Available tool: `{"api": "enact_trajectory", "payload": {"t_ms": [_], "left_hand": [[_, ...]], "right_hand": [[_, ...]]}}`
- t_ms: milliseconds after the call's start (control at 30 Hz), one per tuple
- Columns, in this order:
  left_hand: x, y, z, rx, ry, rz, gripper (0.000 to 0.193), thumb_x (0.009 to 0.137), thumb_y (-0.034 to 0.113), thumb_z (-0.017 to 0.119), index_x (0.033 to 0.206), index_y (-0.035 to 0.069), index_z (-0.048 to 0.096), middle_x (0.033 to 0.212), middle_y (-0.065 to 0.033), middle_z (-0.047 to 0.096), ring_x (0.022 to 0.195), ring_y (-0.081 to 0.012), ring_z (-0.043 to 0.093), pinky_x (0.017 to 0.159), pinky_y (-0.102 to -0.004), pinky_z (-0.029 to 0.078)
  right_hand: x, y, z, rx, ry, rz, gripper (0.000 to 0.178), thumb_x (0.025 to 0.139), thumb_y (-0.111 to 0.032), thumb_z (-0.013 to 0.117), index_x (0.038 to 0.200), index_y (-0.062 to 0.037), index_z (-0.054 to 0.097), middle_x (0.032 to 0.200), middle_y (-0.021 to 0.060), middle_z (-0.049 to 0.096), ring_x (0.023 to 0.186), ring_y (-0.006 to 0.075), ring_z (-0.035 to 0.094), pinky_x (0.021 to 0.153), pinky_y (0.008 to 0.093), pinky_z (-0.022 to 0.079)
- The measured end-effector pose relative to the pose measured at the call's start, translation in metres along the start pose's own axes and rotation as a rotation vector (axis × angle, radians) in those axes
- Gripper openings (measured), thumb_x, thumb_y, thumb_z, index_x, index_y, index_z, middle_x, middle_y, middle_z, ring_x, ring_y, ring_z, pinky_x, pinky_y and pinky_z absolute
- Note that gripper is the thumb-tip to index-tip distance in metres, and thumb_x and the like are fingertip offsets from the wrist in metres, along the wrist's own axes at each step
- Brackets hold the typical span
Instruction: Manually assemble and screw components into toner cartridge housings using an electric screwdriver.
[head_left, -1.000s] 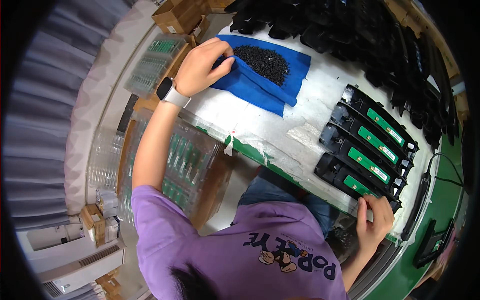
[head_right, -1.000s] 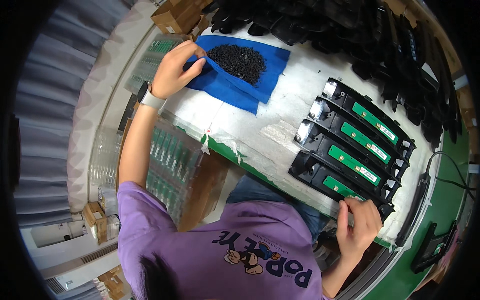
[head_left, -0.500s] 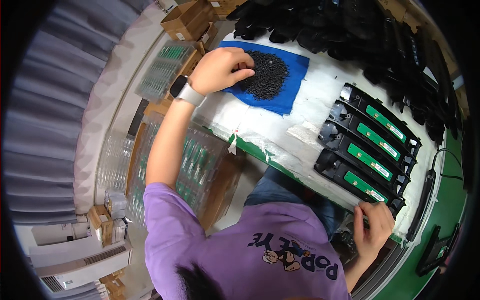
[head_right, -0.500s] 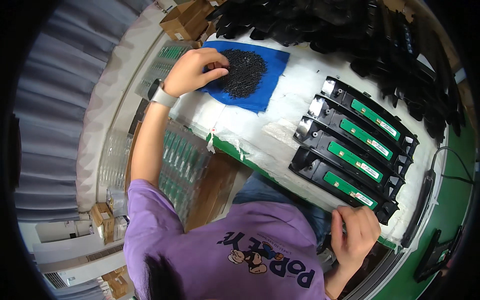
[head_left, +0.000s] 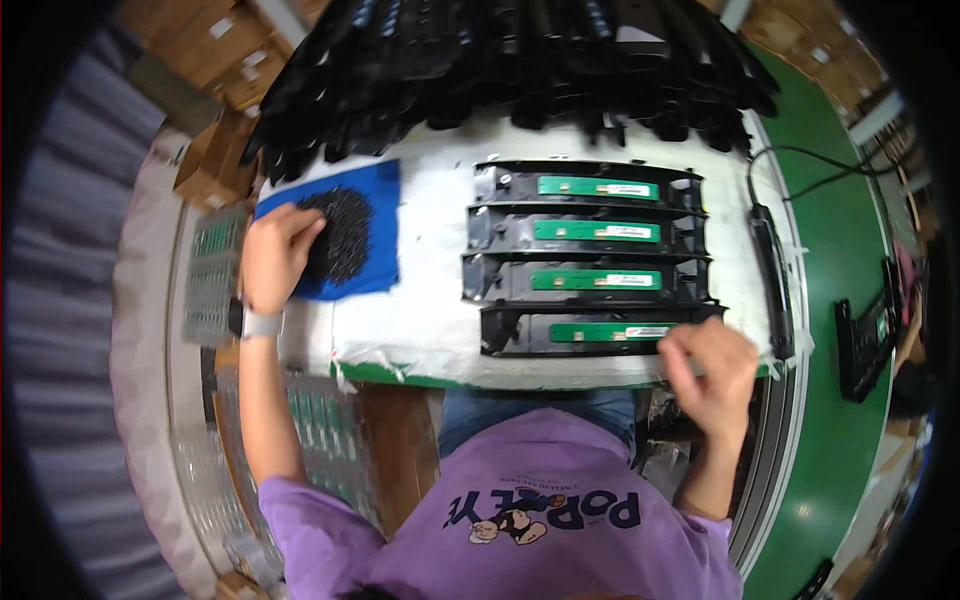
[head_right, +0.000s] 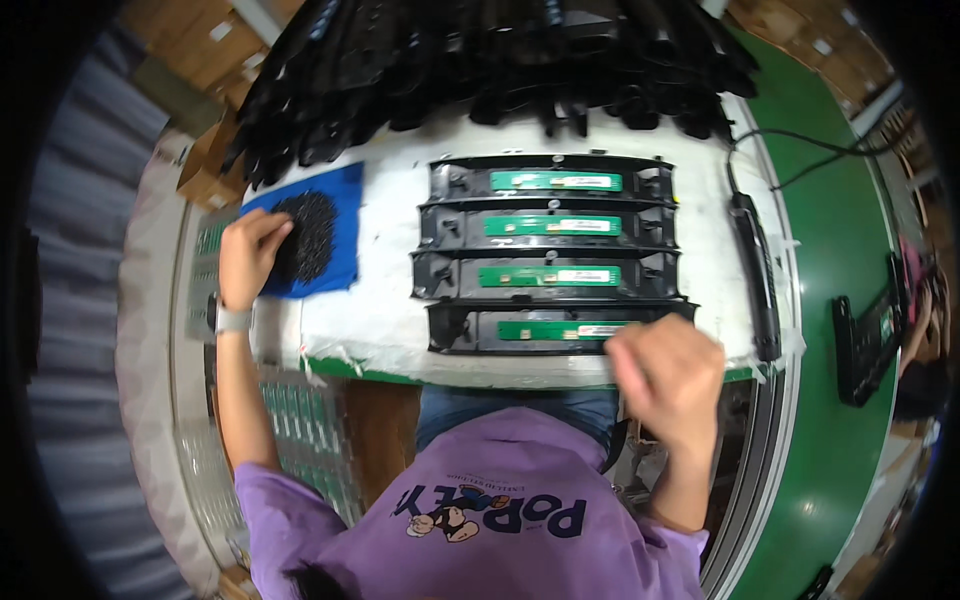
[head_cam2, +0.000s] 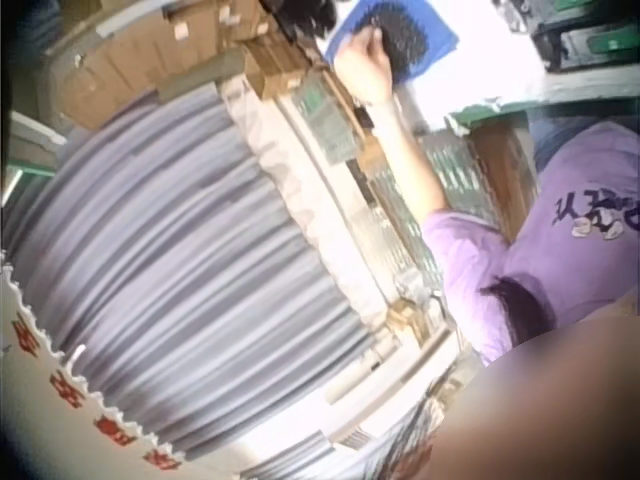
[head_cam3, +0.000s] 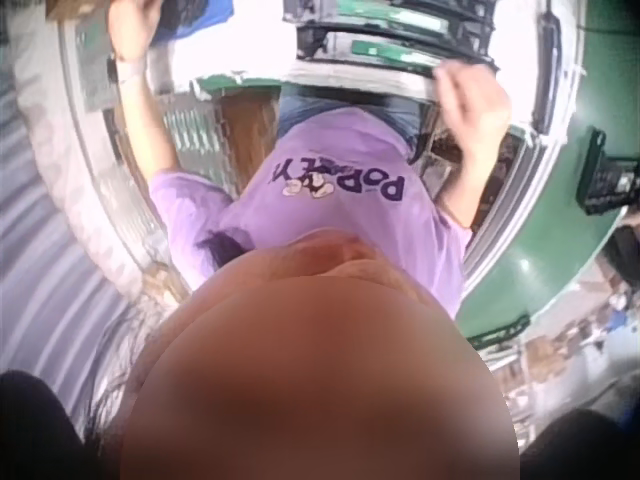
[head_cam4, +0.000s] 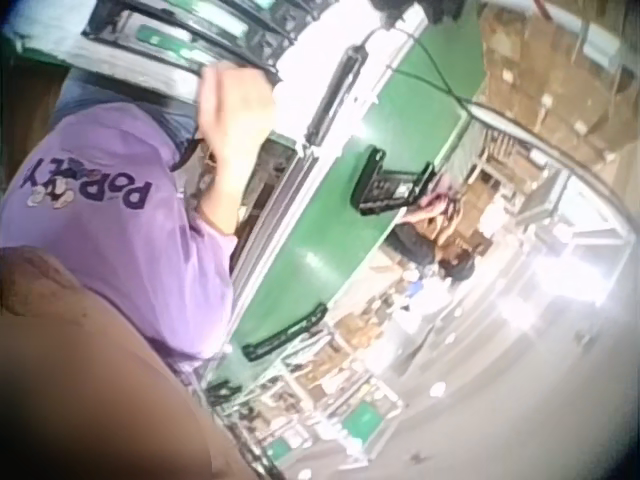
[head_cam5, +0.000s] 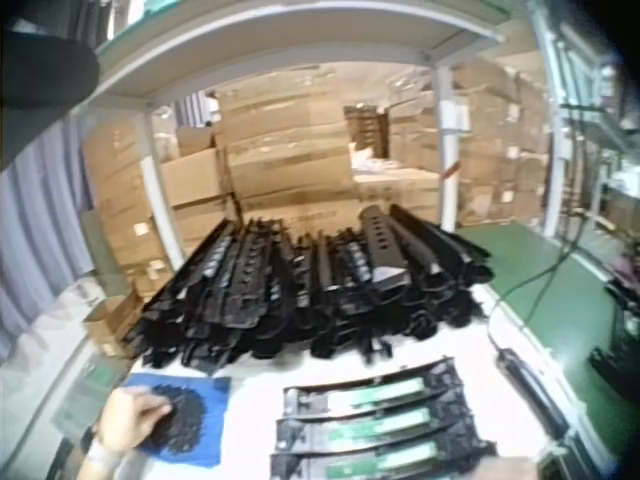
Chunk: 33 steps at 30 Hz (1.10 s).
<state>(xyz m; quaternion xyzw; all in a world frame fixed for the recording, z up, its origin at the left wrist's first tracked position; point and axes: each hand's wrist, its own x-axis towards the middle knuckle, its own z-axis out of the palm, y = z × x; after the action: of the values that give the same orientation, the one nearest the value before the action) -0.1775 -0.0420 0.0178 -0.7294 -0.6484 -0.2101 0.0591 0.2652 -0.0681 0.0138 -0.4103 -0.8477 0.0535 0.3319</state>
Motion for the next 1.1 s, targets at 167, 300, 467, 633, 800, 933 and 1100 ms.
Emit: {"api": "enact_trajectory", "payload": {"t_ms": [167,300,467,633,800,933,1100], "left_hand": [[-0.005,0.019,0.008,-0.275,0.085,-0.140,0.008,0.078,0.004,0.065,0.082,-0.003,0.065,0.067,-0.0089,0.059,0.055,-0.0160,0.054,0.052,-0.0253,0.042],[-0.007,0.049,0.023,-1.204,0.048,-0.444,0.013,0.087,0.009,0.058,0.088,-0.003,0.062,0.071,-0.0032,0.059,0.052,-0.0078,0.050,0.049,-0.0187,0.041],[0.003,0.083,0.045,-1.870,-0.153,-0.703,0.017,0.088,0.010,0.052,0.092,-0.005,0.060,0.071,-0.0063,0.061,0.054,-0.0080,0.051,0.048,-0.0175,0.040],[0.021,0.125,0.059,-1.995,-0.409,-0.659,0.023,0.091,0.012,0.046,0.098,-0.007,0.057,0.079,-0.0079,0.062,0.051,-0.0053,0.042,0.048,-0.0182,0.034],[0.056,0.162,0.066,-2.026,-0.501,-0.512,0.021,0.092,0.013,0.048,0.099,-0.005,0.057,0.078,-0.0039,0.060,0.050,-0.0027,0.037,0.048,-0.0176,0.031],[0.083,0.187,0.072,-1.980,-0.552,-0.441,0.021,0.092,0.014,0.050,0.099,-0.004,0.057,0.079,-0.0036,0.060,0.051,-0.0025,0.037,0.048,-0.0175,0.031],[0.086,0.193,0.076,-1.977,-0.584,-0.380,0.022,0.094,0.016,0.047,0.101,-0.002,0.057,0.084,-0.0038,0.061,0.051,-0.0019,0.037,0.049,-0.0168,0.032]], "right_hand": [[0.016,0.069,-0.044,-0.531,0.142,0.521,0.020,0.079,-0.018,0.064,0.086,-0.0002,0.061,0.074,0.0145,0.062,0.064,0.0286,0.061,0.058,0.0358,0.047],[-0.005,0.133,-0.039,-0.750,-0.140,0.714,0.044,0.074,-0.041,0.065,0.093,-0.0015,0.061,0.079,0.0178,0.064,0.072,0.0350,0.062,0.063,0.0418,0.048],[0.006,0.144,-0.050,-0.434,-0.139,0.773,0.041,0.070,-0.035,0.067,0.088,0.0020,0.062,0.065,0.0138,0.061,0.060,0.0264,0.060,0.059,0.0362,0.046],[0.004,0.128,-0.070,0.734,0.185,0.582,0.047,0.078,-0.035,0.064,0.102,0.0048,0.057,0.079,0.0045,0.058,0.064,0.0087,0.046,0.056,0.0219,0.038],[0.085,0.071,-0.101,1.437,0.172,0.147,0.061,0.089,-0.041,0.050,0.124,0.0083,0.037,0.070,0.0026,0.041,0.056,0.0125,0.037,0.063,0.0248,0.039],[0.145,0.043,-0.088,1.805,-0.100,0.104,0.046,0.088,-0.040,0.052,0.102,0.0037,0.053,0.065,0.0034,0.048,0.058,0.0095,0.044,0.060,0.0240,0.043],[0.184,0.012,-0.036,1.999,0.161,-0.173,0.067,0.088,-0.056,0.043,0.125,0.0007,0.042,0.064,0.0106,0.058,0.042,0.0207,0.054,0.048,0.0348,0.051]]}}
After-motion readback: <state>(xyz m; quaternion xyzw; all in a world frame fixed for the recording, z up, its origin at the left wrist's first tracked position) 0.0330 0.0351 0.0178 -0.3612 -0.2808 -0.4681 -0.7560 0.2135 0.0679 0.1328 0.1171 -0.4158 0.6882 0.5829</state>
